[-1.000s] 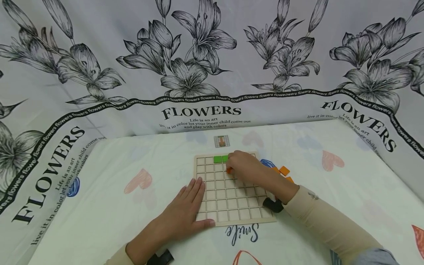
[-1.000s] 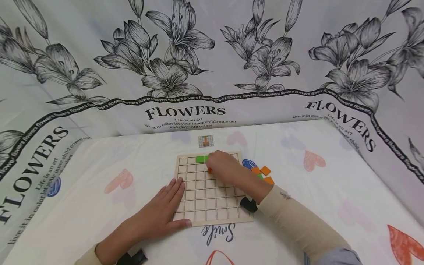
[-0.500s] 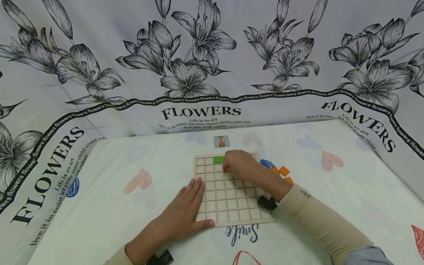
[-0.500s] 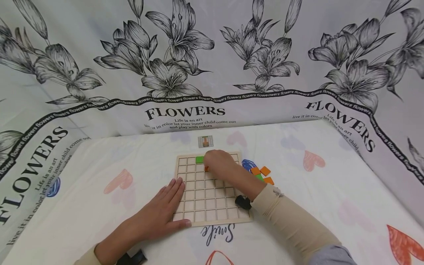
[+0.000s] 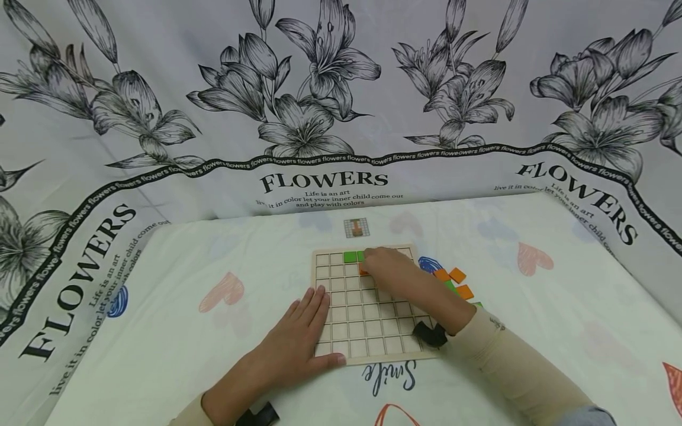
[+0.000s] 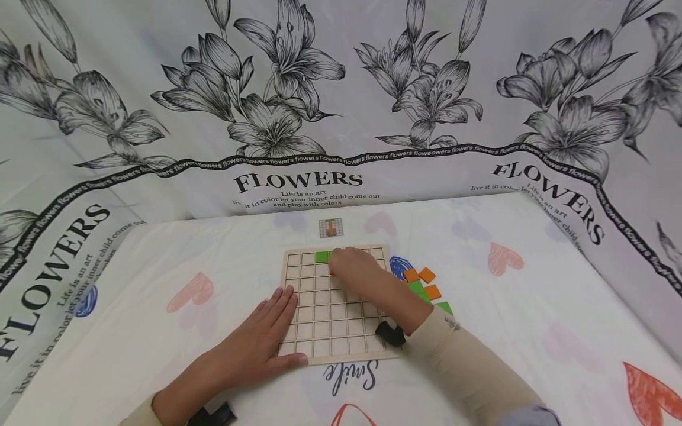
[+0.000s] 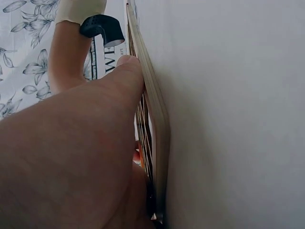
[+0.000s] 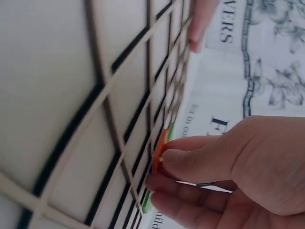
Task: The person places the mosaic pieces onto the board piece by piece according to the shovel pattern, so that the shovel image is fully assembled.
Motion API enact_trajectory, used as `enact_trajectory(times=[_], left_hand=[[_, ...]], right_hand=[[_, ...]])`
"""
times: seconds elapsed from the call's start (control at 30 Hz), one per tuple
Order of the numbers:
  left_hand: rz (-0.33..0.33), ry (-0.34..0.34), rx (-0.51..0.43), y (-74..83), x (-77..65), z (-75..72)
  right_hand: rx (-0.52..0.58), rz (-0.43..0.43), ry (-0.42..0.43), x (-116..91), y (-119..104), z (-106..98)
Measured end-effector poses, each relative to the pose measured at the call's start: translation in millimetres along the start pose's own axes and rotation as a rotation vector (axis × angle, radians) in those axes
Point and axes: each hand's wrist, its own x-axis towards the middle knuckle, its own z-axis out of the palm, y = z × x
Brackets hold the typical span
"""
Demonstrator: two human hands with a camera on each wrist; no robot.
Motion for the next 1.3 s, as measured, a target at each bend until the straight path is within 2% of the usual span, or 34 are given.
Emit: enact_trajectory(times=[0.23, 0.4, 0.53, 0.6, 0.7, 0.8, 0.9, 1.1, 1.3], left_hand=[[-0.002, 0.000, -0.002, 0.4, 1.0, -0.1], [-0.009, -0.001, 0.002, 1.0, 1.1, -0.1], [-0.010, 0.000, -0.004, 1.9, 0.9, -0.2], [-0.008, -0.001, -0.004, 2.3, 0.8, -0.3], [-0.006, 0.001, -0.002, 2.2, 0.9, -0.4], [-0.003, 0.005, 0.002, 1.8, 1.5, -0.6], [-0.007, 0.006, 0.004, 0.4, -0.1, -0.7], [0.008, -0.005, 0.021, 0.1, 1.9, -0.6], [0.005, -0.011, 0.022, -0.2, 1.9, 0.6]], right_hand=[[0.014, 0.044, -0.073, -14.3, -8.4, -4.6], [-0.087, 0.066, -0.142, -24.1, -21.1, -3.8], [-0.143, 0.067, -0.146, -28.1, -24.4, -0.9], [-0.103, 0.062, -0.147, -29.9, -21.7, -2.6], [0.050, 0.045, -0.164, -32.9, -12.4, -10.0], [0.215, 0.013, -0.217, -38.5, -0.3, -22.1], [0.279, 0.015, -0.245, -44.2, 10.7, -34.8], [0.268, 0.206, -0.251, -62.7, 34.9, -52.6], [0.263, 0.357, -0.288, -68.3, 57.7, -54.7]])
